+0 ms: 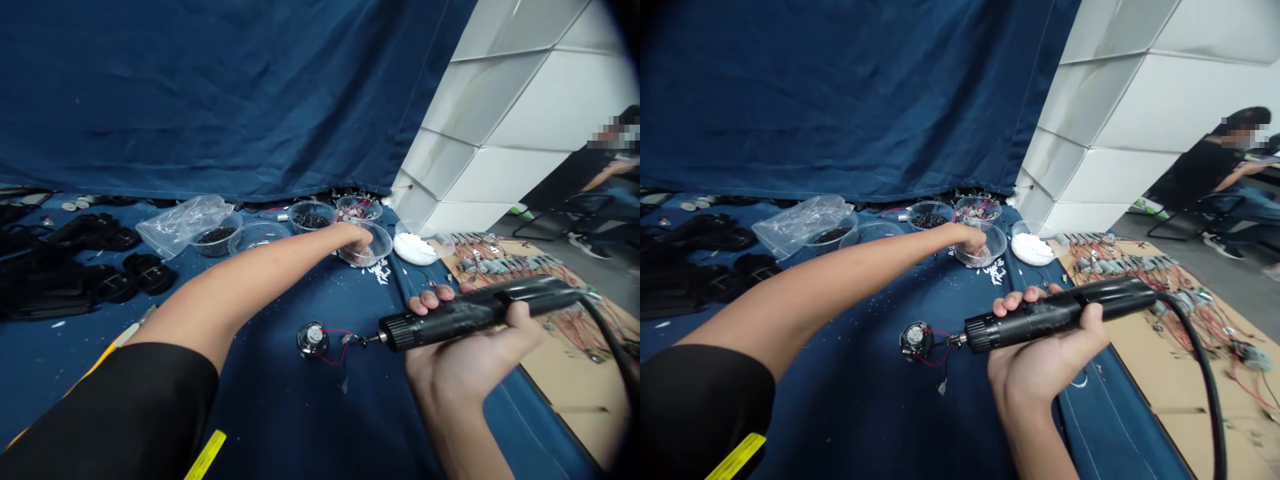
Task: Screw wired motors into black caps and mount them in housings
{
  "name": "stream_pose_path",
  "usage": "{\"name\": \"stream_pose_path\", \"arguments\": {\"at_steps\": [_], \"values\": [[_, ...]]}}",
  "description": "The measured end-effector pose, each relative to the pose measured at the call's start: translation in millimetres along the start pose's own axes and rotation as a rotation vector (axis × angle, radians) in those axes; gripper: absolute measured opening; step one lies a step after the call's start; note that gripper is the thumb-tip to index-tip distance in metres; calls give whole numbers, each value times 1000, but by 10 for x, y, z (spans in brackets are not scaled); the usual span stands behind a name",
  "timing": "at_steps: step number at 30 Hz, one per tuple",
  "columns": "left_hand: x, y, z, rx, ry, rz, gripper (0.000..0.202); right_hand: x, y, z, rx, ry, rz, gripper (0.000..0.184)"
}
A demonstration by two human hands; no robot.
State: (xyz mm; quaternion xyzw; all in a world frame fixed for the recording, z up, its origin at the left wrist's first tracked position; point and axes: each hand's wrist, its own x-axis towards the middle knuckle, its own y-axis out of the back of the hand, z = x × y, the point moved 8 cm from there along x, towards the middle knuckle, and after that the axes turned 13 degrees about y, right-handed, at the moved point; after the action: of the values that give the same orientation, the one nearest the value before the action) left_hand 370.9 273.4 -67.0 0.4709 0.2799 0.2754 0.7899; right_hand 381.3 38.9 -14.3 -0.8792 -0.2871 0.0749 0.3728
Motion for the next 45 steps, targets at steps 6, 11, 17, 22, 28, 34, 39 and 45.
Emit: {"name": "stream_pose_path", "arguments": {"at_steps": [6,11,17,22,28,34,39,45], "values": [[-88,59,-40,82,76,-62,8,22,25,131,19,-65,22,32],[-161,155,-16,47,69,14,3,65,66,212,58,-86,74,30],[-389,397,61,-92,13,200,8,112,101,276,56,-98,68,28],[-1295,749,37,-278,-30,485,16,145,102,265,82,-85,44,29],[-2728,558,-142,-689,13,636,8,67,51,234,125,-94,44,28],[-3249,-16,-159,-864,124,711,12,-198,-2,421,161,-215,79,29],[-3261,-176,-213,-901,179,741,15,-324,3,565,151,-296,110,31],[-3265,-203,-297,-982,274,742,16,-299,14,577,149,-272,121,33]]}}
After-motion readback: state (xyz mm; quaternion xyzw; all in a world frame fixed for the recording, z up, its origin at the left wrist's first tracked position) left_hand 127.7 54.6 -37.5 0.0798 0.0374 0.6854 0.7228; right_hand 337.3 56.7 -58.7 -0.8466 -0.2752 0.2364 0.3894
